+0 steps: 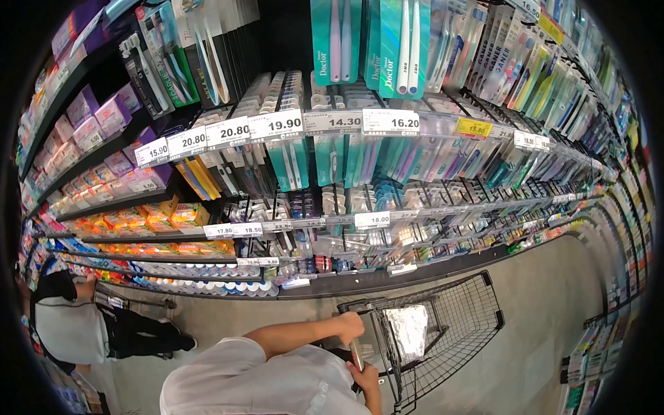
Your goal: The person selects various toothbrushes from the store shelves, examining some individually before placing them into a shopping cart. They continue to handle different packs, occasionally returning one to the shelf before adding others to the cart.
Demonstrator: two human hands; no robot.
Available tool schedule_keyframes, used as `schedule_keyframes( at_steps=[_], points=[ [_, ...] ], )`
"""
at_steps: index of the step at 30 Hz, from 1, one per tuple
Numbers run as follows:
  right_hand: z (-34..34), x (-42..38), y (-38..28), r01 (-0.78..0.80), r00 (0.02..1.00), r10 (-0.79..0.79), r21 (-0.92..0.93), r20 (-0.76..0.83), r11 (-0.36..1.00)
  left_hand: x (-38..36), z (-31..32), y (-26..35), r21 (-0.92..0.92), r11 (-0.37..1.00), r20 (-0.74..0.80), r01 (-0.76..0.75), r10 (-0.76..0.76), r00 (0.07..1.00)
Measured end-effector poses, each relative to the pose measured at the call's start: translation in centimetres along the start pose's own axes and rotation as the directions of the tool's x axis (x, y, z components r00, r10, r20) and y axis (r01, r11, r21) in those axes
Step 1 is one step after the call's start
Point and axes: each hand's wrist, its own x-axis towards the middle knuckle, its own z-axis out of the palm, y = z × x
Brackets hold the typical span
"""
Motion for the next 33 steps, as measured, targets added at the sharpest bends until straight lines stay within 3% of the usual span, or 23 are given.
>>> schedule_keyframes(
  at_steps=[1,5,8,10,11,12,14,16,18,20,23,26,30,31,33],
  points=[
    [-0.1,-0.2,-1.1,-0.012,1.0,0.012,0.006,0.027,1.0,-0.4,0.4,-0.1,-0.006,1.0,-0.006,-0.013,0.013,1.0],
    [-0.8,0.5,-5.3,0.091,0.992,-0.053,-0.354,0.116,0.931,-2.6,1.0,0.0,-0.004,0.999,-0.026,-0.051,0.051,0.998],
    [-2.9,0.4,-13.3,0.137,0.988,-0.153,-0.394,-0.009,0.909,-4.1,1.2,-0.1,-0.042,0.998,0.066,-0.051,0.054,0.996],
    [-4.0,1.2,-19.7,0.27,0.945,-0.309,-0.274,-0.109,0.923,-4.6,2.4,-0.4,-0.124,0.99,0.109,-0.065,0.079,0.991],
    [-4.1,1.6,-22.9,0.401,0.894,-0.421,-0.146,-0.153,0.904,-6.2,4.3,-1.1,-0.095,0.965,-0.422,-0.243,0.182,0.888],
    [-3.8,2.1,-26.3,0.529,0.827,-0.521,-0.023,-0.212,0.849,-6.9,5.0,-1.2,-0.106,0.963,-0.423,-0.248,0.182,0.888],
    [-3.1,3.1,-33.3,0.612,0.79,-0.597,0.144,-0.136,0.778,-7.0,4.7,-1.1,-0.149,0.966,-0.207,-0.213,0.18,0.962],
    [-1.1,4.5,-39.5,0.782,0.623,-0.765,0.154,-0.162,0.604,-7.7,4.3,-1.1,-0.148,0.967,-0.107,-0.206,0.192,0.976],
    [0.8,5.7,-45.4,0.852,0.52,-0.846,0.152,-0.118,0.502,-8.1,4.0,-1.4,-0.151,0.969,-0.078,-0.198,0.188,0.979],
    [3.6,7.7,-49.4,0.897,0.414,-0.892,0.249,-0.179,0.366,-8.8,3.9,-1.7,-0.154,0.968,-0.059,-0.199,0.192,0.98],
    [7.1,9.8,-53.5,0.906,0.397,-0.911,0.206,-0.115,0.369,-9.8,3.6,-2.2,-0.147,0.968,-0.037,-0.201,0.198,0.979],
    [9.7,11.1,-55.5,0.954,0.29,-0.924,-0.005,-0.25,0.301,-10.4,3.6,-2.4,-0.15,0.967,-0.025,-0.206,0.204,0.979],
    [11.2,11.9,-57.9,0.872,0.433,-0.861,-0.116,-0.268,0.475,-10.9,3.5,-2.6,-0.152,0.967,-0.031,-0.206,0.203,0.979],
    [11.7,11.9,-58.5,0.856,0.476,-0.833,-0.069,-0.282,0.512,-11.0,3.6,-2.7,-0.152,0.967,-0.035,-0.204,0.201,0.979],
    [12.4,12.8,-59.0,0.851,0.484,-0.826,-0.065,-0.289,0.521,-11.4,3.7,-2.7,-0.161,0.966,-0.043,-0.204,0.2,0.979]
  ],
)
